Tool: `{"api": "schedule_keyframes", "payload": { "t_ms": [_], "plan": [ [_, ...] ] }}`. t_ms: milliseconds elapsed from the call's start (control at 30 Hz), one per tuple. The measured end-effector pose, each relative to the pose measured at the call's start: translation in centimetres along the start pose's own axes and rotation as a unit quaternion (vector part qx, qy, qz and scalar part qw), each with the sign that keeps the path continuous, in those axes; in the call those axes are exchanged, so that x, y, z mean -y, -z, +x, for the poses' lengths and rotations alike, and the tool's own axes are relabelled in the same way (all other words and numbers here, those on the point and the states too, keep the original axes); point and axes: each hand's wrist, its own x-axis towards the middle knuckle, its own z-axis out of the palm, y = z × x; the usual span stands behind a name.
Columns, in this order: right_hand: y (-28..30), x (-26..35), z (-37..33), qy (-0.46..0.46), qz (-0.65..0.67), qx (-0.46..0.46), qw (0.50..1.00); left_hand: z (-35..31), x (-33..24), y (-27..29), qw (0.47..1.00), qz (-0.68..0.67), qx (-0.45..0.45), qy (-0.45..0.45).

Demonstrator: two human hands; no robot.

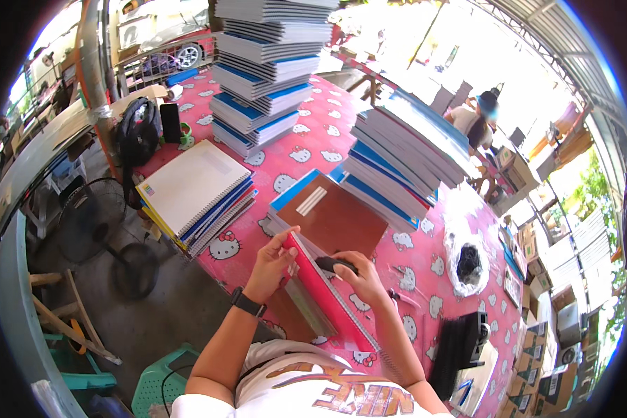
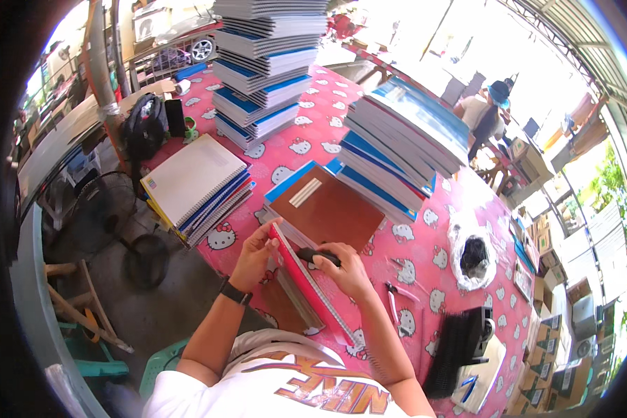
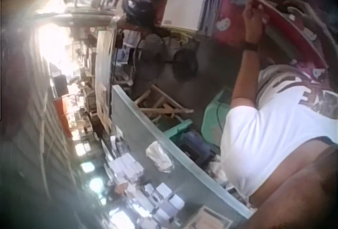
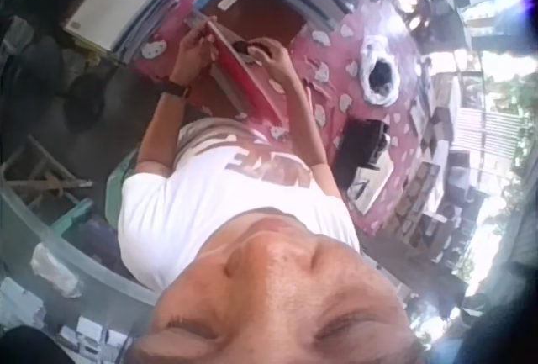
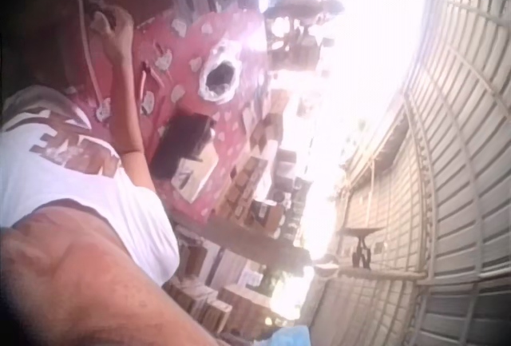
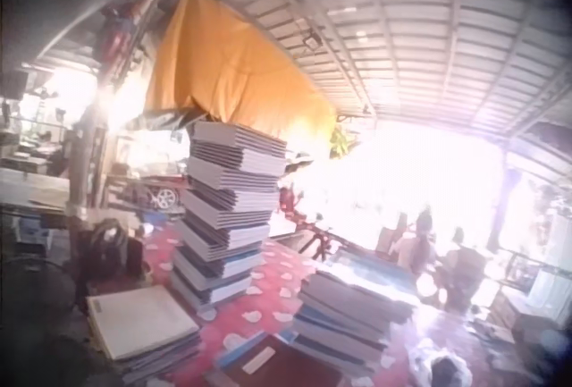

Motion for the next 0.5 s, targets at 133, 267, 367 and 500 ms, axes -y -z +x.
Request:
{"api": "schedule_keyframes", "payload": {
  "t_ms": [133, 267, 367, 500],
  "plan": [
    [-0.8, 2.6, -0.8, 0.130, 0.395, 0.061, 0.907, -0.2, -0.7, 0.0, 1.000, -0.016, 0.004, 0.011],
    [-0.8, -1.5, 0.5, 0.019, 0.141, -0.022, 0.990, 0.0, -0.6, -0.4, 1.000, -0.023, -0.007, 0.007],
    [-0.7, 3.2, -0.2, 0.046, 0.290, 0.050, 0.955, -0.6, -0.5, 0.2, 0.999, -0.032, -0.005, 0.020],
    [-0.6, 1.5, 0.1, 0.019, 0.209, 0.007, 0.978, -0.9, -0.6, -0.2, 1.000, -0.010, -0.004, 0.007]
  ]
}}
